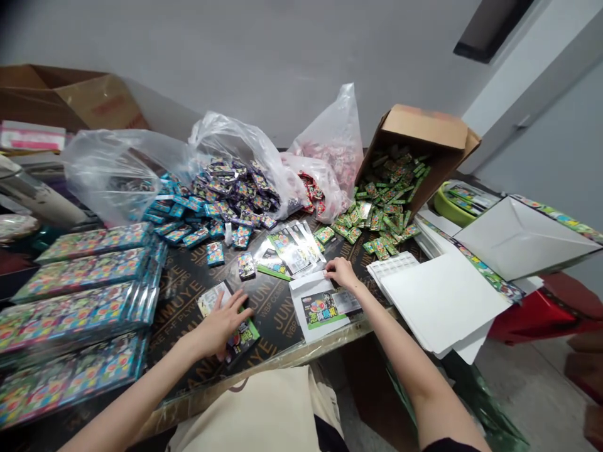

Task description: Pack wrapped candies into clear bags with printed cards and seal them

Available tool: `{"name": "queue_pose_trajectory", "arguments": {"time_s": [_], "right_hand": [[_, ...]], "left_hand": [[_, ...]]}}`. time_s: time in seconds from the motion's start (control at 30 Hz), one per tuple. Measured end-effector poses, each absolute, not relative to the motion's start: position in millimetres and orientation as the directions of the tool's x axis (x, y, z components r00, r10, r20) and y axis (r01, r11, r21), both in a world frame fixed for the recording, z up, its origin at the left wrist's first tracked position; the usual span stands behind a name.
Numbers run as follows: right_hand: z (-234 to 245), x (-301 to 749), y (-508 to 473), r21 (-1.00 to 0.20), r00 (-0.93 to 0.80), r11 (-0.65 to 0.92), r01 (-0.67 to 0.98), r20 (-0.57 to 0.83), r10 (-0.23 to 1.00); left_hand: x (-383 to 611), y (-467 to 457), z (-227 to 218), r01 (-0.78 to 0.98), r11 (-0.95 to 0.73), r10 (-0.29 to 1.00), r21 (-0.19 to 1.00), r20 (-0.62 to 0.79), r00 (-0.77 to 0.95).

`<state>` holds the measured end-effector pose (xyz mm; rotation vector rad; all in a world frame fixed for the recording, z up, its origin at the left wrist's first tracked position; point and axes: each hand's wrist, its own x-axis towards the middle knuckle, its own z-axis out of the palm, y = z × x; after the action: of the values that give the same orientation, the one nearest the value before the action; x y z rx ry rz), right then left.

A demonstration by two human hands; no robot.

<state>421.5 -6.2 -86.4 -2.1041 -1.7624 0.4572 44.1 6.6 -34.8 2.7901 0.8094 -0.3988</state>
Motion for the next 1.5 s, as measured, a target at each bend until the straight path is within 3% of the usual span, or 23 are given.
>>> {"name": "queue_pose_trajectory", "arguments": {"time_s": [0.23,0.33,0.4,0.47,0.57,0.67,0.87,1.23,1.5], "right_hand": [[-91,419,-5,-0.570,0.135,-0.081,0.818,0.053,0.989],[-93,416,-3,-0.643,0.132,-0.068,0.763,0.052,0.990],[-95,415,-2,-0.691,0.133,-0.066,0.720,0.045,0.990],[-97,414,-1,-0.725,0.136,-0.061,0.686,0.045,0.990],[-98,415,-1,-0.746,0.133,-0.047,0.665,0.055,0.990],[-96,416,-1,-0.737,0.101,-0.030,0.676,0.053,0.993],[-91,414,-2,-0.652,0.027,0.007,0.758,0.042,0.999],[-72,397,-23,-0.237,-0.193,0.229,0.944,0.166,0.967],[-78,376,-38,-0.147,-0.246,0.281,0.948,0.218,0.944]], "left_hand": [[56,3,-28,0.457,-0.862,0.376,0.221,-0.327,0.867],[59,7,-15,0.456,-0.827,0.346,0.329,-0.343,0.874],[57,11,-4,0.498,-0.750,0.404,0.435,-0.295,0.866],[53,16,9,0.523,-0.644,0.539,0.558,-0.155,0.828],[43,25,26,0.439,-0.505,0.729,0.743,0.095,0.678],[34,30,31,0.347,-0.417,0.828,0.840,0.193,0.527],[27,21,7,0.310,-0.258,0.899,0.915,0.110,0.424],[25,13,-4,0.376,-0.328,0.923,0.867,0.208,0.325],[27,4,-2,0.377,-0.373,0.914,0.848,0.264,0.309]]}}
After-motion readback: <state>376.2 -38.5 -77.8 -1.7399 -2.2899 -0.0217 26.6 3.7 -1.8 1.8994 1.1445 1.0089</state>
